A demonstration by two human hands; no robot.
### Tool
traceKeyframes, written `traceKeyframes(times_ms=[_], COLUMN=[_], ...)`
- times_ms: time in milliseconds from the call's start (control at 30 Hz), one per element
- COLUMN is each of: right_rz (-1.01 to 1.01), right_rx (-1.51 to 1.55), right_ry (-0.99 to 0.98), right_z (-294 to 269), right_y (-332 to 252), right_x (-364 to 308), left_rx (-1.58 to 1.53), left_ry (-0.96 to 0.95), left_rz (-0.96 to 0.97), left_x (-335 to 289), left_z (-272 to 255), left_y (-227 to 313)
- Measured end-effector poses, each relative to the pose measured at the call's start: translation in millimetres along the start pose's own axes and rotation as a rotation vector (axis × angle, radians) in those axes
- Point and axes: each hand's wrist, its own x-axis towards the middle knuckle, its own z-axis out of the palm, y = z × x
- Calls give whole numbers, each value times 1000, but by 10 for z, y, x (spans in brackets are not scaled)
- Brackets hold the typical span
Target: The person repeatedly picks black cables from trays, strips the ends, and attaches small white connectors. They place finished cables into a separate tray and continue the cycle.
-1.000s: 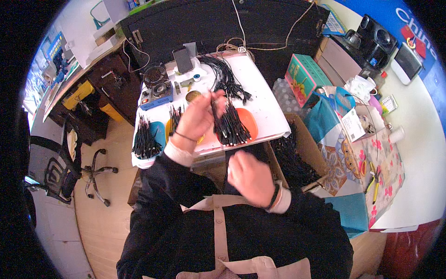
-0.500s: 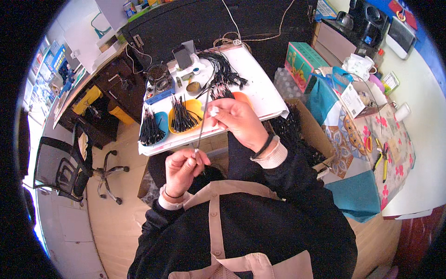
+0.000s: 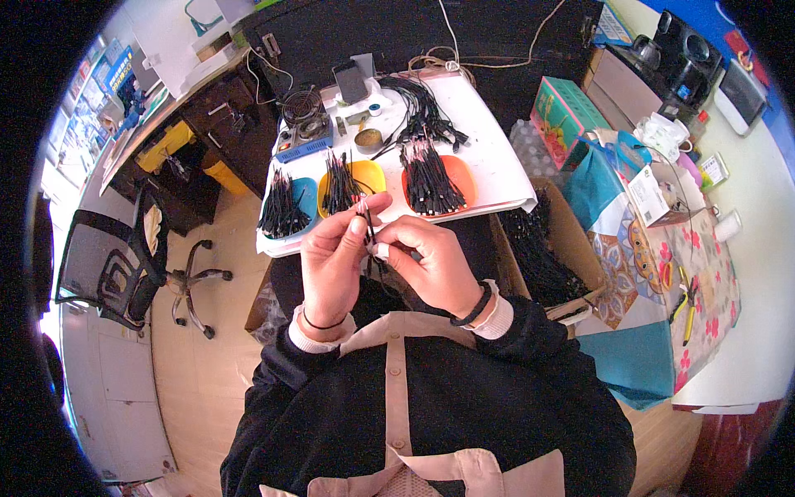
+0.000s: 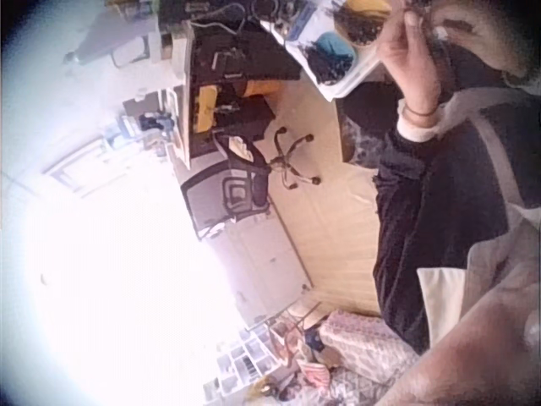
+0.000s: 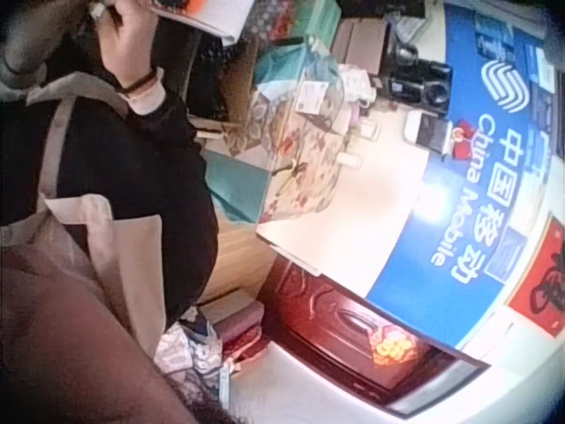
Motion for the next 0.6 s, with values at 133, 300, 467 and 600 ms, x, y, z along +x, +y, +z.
traceKeyframes(times_ms=[133, 300, 467, 600], right_rz=[131, 287, 284, 287], right_rx=[163, 160, 468, 421], right_ry=[-44, -81, -18, -72], right_z=[11, -109, -232, -244], right_y=[51, -20, -69, -75], right_x=[7, 60, 230, 281], left_rx=[-68, 29, -4, -11], left_ry=[-22, 8, 81, 57], left_rz=[-55, 77, 29, -41], left_x=[-5, -5, -94, -126], left_z=[13, 0, 60, 73], left_y=[-8, -69, -139, -122])
